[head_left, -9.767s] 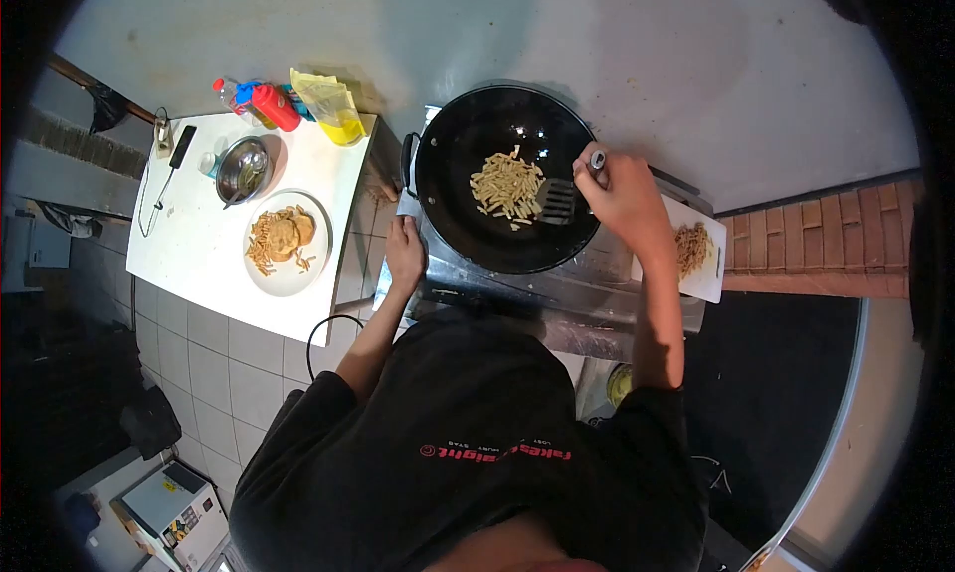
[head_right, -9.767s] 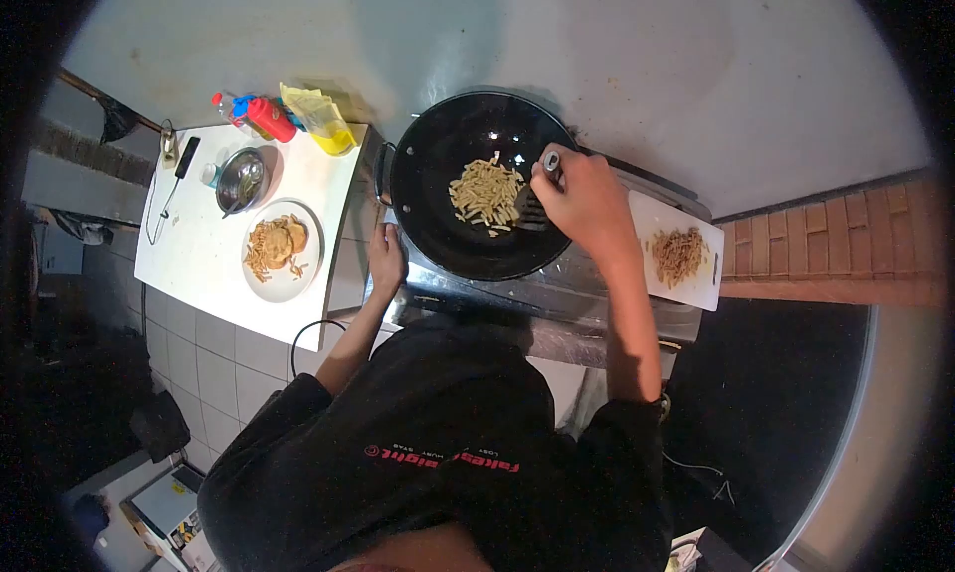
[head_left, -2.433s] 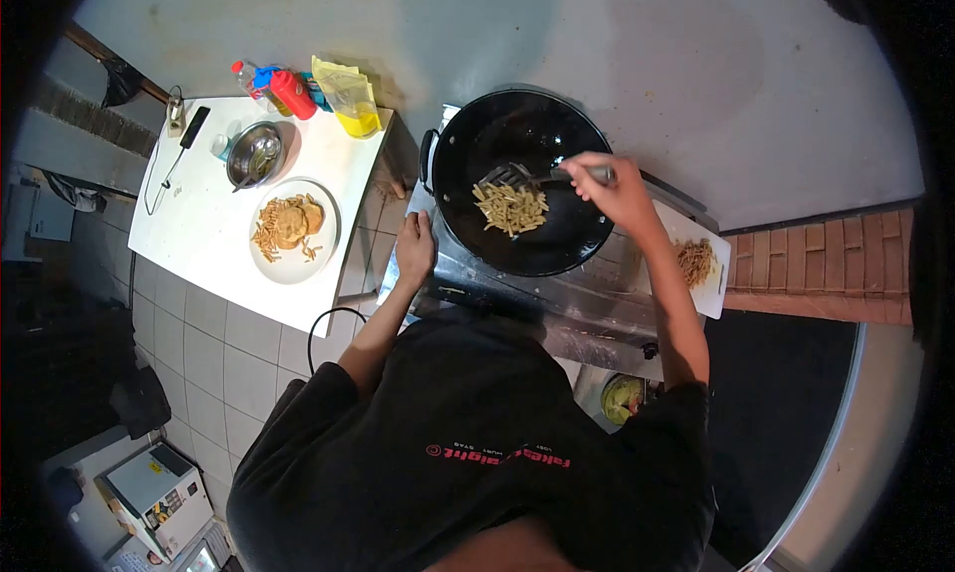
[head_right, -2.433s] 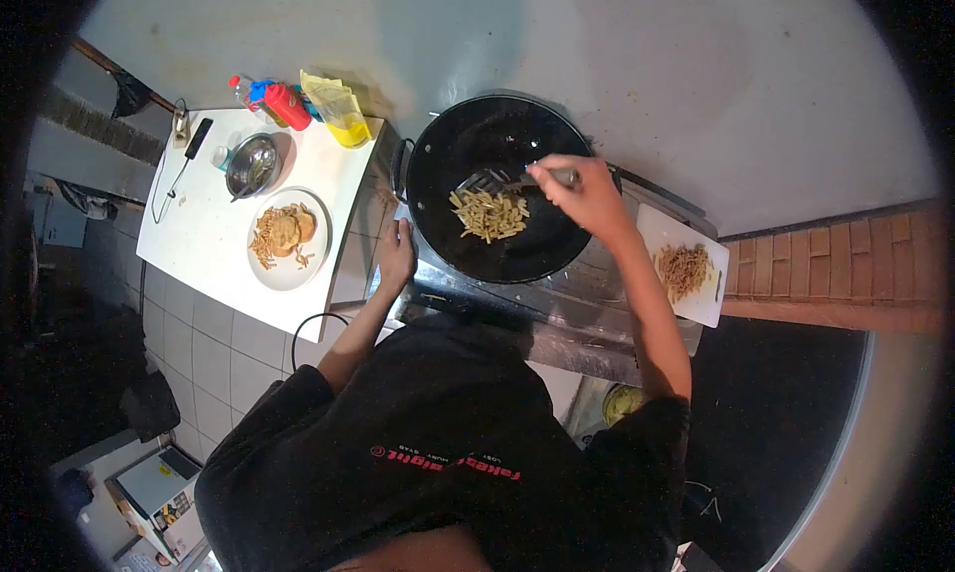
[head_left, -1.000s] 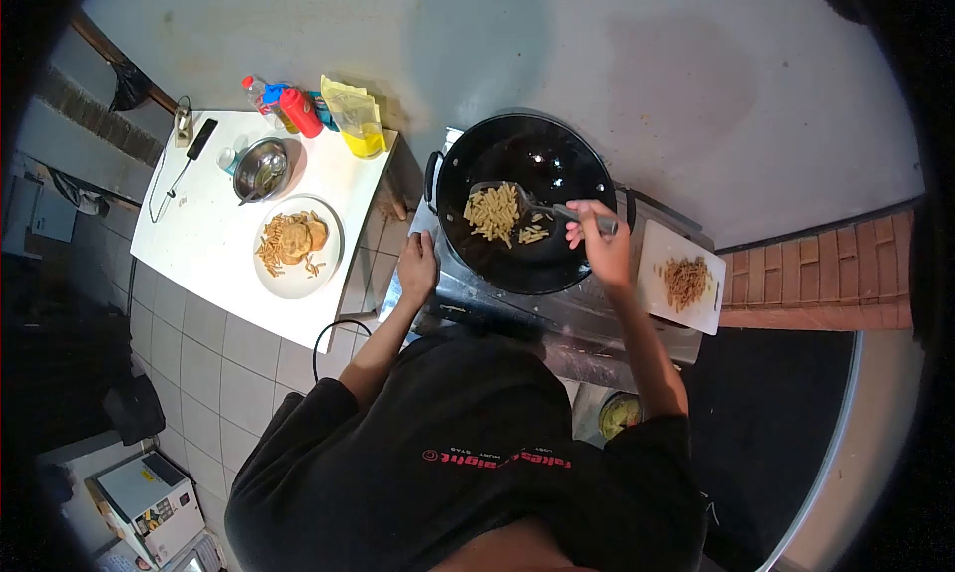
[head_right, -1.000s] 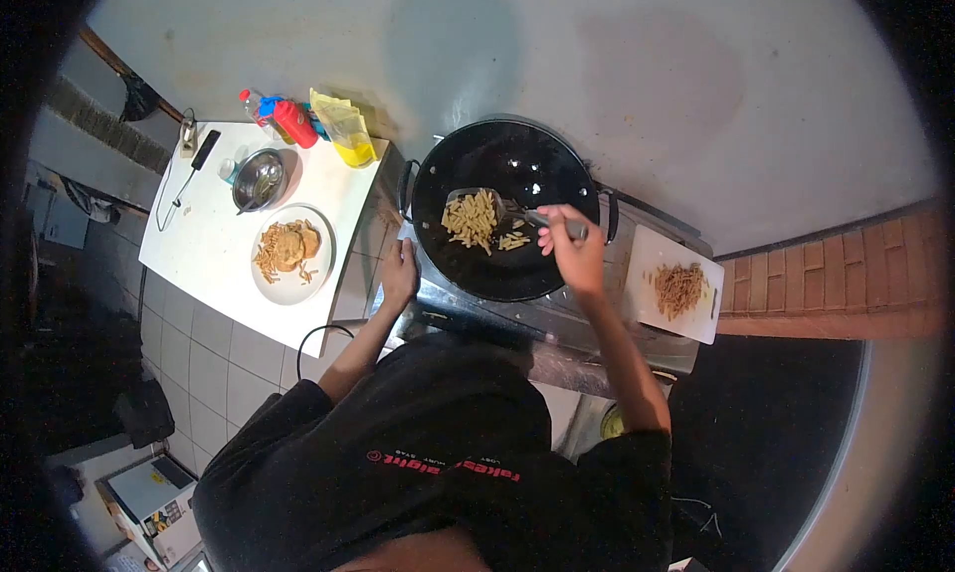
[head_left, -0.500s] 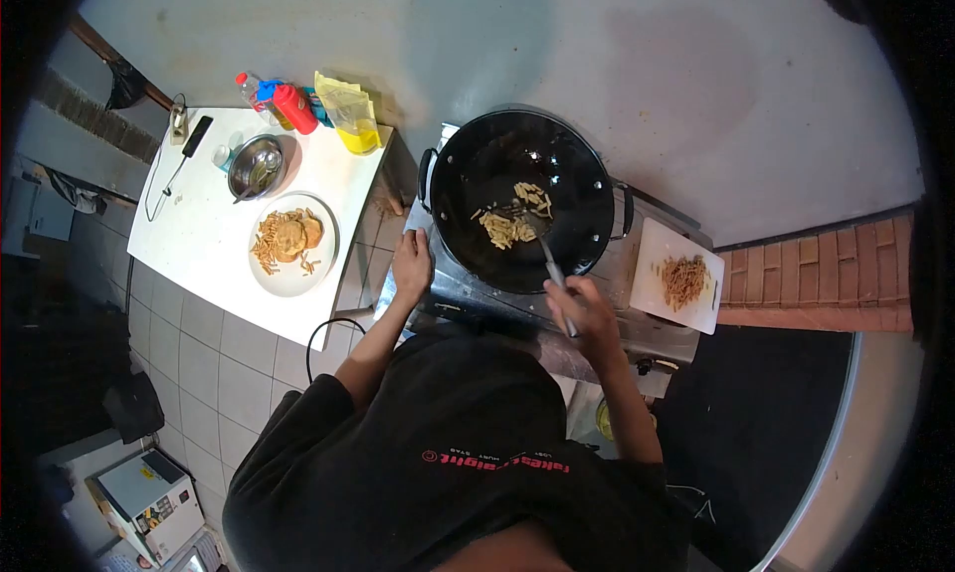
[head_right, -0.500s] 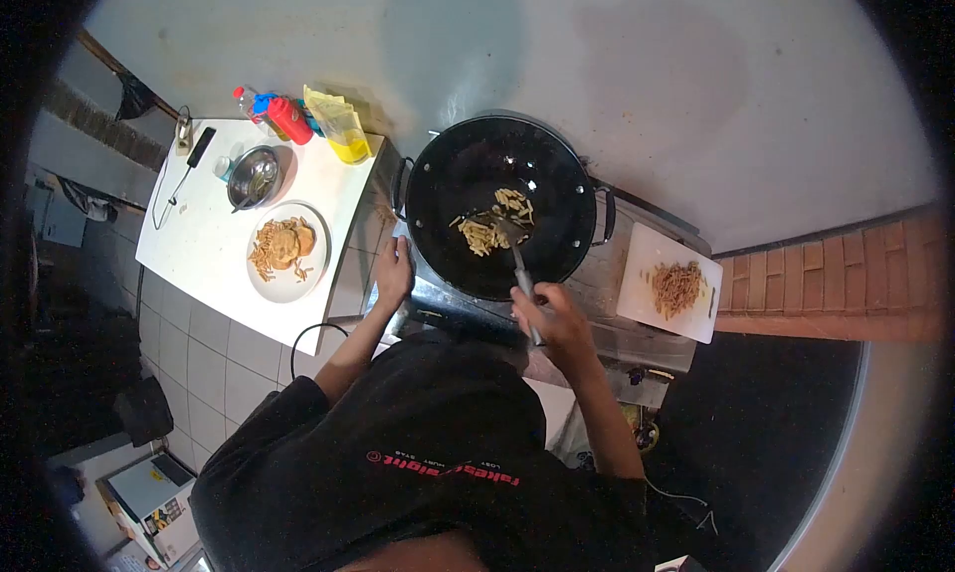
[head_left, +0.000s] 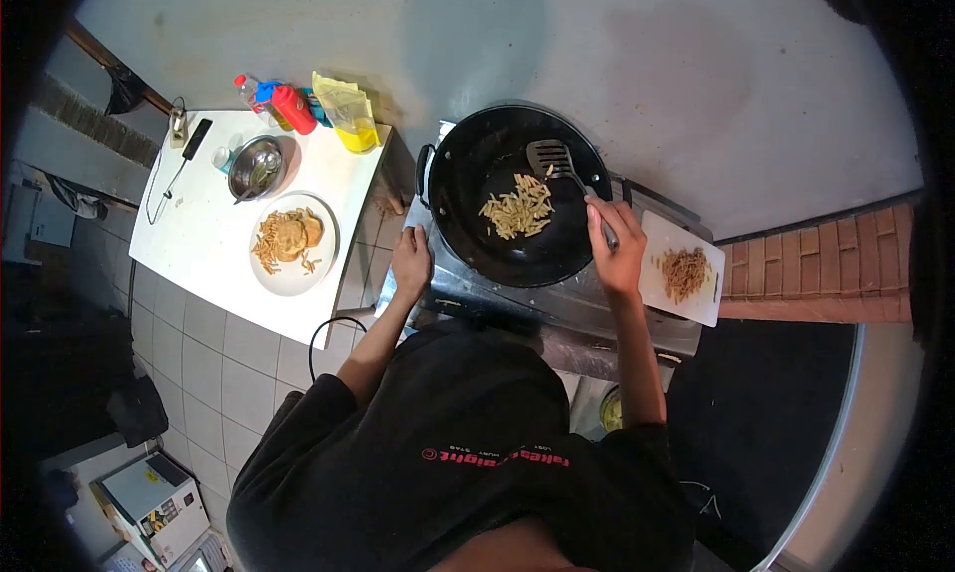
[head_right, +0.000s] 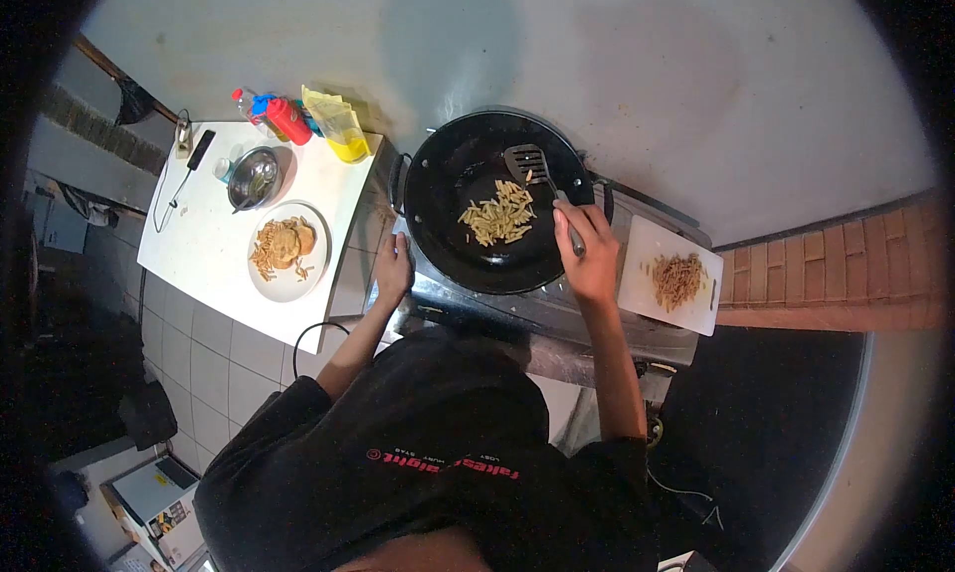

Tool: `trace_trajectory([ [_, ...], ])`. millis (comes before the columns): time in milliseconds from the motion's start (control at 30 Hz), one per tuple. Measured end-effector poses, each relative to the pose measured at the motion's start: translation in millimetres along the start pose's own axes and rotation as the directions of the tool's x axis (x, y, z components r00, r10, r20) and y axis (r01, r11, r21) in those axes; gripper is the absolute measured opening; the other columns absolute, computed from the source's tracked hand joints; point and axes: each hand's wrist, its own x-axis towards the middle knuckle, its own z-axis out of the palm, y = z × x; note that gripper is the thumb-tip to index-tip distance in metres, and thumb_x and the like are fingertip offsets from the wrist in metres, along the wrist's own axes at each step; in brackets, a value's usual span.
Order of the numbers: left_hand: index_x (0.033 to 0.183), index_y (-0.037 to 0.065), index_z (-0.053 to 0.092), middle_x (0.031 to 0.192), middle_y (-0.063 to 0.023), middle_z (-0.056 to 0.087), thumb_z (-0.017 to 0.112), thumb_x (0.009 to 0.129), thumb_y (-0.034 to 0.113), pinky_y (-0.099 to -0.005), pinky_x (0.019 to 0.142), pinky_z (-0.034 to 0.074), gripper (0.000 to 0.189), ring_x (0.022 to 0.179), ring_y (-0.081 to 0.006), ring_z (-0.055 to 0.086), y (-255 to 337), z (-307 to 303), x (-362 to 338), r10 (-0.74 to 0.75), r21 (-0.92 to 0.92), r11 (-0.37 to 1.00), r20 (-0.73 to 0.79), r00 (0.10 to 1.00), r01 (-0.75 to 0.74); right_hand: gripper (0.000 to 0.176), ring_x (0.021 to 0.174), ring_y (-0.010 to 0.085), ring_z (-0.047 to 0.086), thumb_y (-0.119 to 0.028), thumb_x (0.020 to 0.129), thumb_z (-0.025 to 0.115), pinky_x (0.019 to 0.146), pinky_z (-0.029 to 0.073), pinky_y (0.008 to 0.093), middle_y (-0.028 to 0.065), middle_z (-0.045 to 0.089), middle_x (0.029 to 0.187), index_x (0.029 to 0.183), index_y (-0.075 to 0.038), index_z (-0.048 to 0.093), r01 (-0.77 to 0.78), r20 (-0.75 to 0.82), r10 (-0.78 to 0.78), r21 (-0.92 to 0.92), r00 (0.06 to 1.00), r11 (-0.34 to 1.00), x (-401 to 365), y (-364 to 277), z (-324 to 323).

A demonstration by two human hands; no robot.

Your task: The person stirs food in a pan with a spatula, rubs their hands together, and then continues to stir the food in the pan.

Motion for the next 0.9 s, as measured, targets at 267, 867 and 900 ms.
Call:
trace_trajectory([
  [267, 0.101, -0.005, 0.062, 0.099, -0.0292, 0.061, 0.04, 0.103, 0.034, -0.0522, 0.084, 0.044, 0.045, 0.095, -0.0481, 0.058, -7, 6, 2, 0.008, -0.02, 1.0, -0.025, 1.0, -0.008, 0.015, 0.078, 0.0282, 0.065, -0.012, 0.091, 0.068, 0.072, 0.051, 0.0348, 0.0139, 0.066, 0.09, 0.103, -0.004, 0.071, -0.059, -0.075, 0.059, 0.014, 0.995, 0.998, 0, 24, 15],
  [867, 0.098, -0.005, 0.061, 0.097, -0.0287, 0.06, 0.04, 0.103, 0.033, -0.0518, 0.083, 0.044, 0.044, 0.094, -0.0478, 0.057, 0, 2, 0, 0.013, -0.009, 1.0, -0.013, 1.0, -0.013, 0.02, 0.056, 0.0047, 0.052, -0.017, 0.098, 0.056, 0.048, 0.038, 0.0215, 0.0004, 0.058, 0.066, 0.094, -0.004, 0.07, -0.691, 0.366, 0.59, 0.462, 0.72, 0.557, -46, -8, 44],
  [900, 0.098, -0.005, 0.061, 0.097, -0.0287, 0.06, 0.04, 0.103, 0.033, -0.0518, 0.083, 0.044, 0.044, 0.094, -0.0478, 0.057, 0, 2, 0, 0.014, -0.009, 1.0, -0.014, 1.0, -0.014, 0.022, 0.058, 0.0046, 0.054, -0.019, 0.1, 0.054, 0.048, 0.039, 0.0206, 0.0006, 0.06, 0.069, 0.097, -0.004, 0.071, -0.697, 0.396, 0.582, 0.509, 0.711, 0.505, -46, -9, 43],
])
